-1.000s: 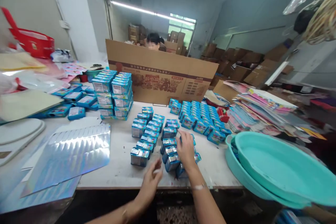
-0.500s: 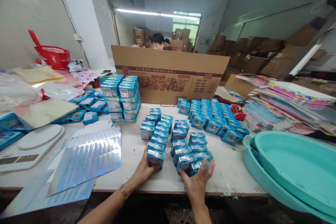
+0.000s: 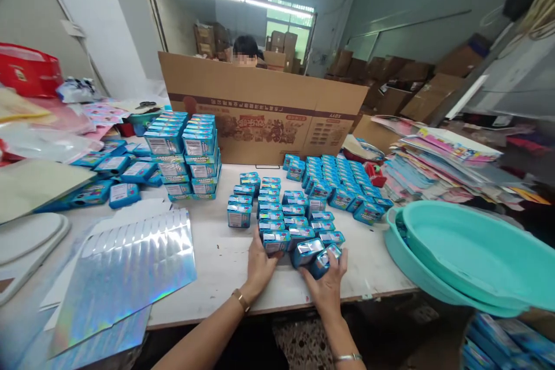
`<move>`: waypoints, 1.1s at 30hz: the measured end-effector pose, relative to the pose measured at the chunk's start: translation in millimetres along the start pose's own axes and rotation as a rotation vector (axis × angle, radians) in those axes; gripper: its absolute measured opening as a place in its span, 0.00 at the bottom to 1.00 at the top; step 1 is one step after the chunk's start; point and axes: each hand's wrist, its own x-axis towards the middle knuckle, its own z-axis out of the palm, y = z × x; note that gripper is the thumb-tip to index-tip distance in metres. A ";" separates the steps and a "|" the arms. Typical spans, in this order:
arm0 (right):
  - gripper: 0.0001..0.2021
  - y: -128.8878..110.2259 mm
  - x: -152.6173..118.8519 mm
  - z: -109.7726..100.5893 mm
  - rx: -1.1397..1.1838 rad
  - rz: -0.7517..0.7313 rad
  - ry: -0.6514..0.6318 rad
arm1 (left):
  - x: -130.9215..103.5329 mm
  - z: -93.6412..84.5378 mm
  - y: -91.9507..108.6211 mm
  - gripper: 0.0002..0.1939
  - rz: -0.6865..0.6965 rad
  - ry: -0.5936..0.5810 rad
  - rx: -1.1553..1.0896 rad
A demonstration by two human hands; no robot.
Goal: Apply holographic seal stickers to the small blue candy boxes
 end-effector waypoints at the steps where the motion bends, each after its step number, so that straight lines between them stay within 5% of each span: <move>1: 0.47 0.2 -5.0 -3.0 -0.007 0.020 -0.013 | -0.4 0.7 -0.5 0.49 -0.009 -0.001 0.021; 5: 0.48 -7.4 -8.5 0.9 -0.003 0.091 -0.021 | 5.2 3.7 1.6 0.48 -0.022 -0.015 0.068; 10: 0.44 -18.7 18.7 22.9 0.013 0.129 0.018 | 15.5 9.0 14.4 0.51 -0.045 -0.089 0.037; 13: 0.50 -27.8 21.2 16.3 0.004 0.126 -0.022 | 2.2 -11.6 14.2 0.53 -0.060 -0.185 0.013; 16: 0.59 -41.9 8.0 -3.3 -0.021 0.082 -0.021 | -20.9 -67.1 -1.3 0.53 0.088 -0.269 -0.037; 19: 0.56 -63.1 -7.8 -8.0 0.154 0.124 0.057 | -40.6 -154.0 -24.5 0.47 0.122 -0.050 0.035; 22: 0.32 -119.6 -20.6 26.1 0.356 0.121 -0.273 | -45.6 -255.5 -46.9 0.39 -0.082 0.329 0.210; 25: 0.32 -201.5 -7.6 98.7 0.614 0.265 -0.744 | -27.0 -334.5 -68.5 0.42 -0.270 0.534 0.331; 27: 0.35 -246.4 16.2 152.6 0.605 0.393 -0.850 | -10.3 -360.7 -82.3 0.45 -0.384 0.540 0.362; 29: 0.36 -276.6 38.4 195.9 0.603 0.419 -0.835 | -0.2 -367.8 -94.8 0.47 -0.445 0.496 0.373; 33: 0.32 -304.7 48.7 235.1 0.659 0.459 -0.797 | -2.2 -358.0 -114.4 0.43 -0.420 0.464 0.418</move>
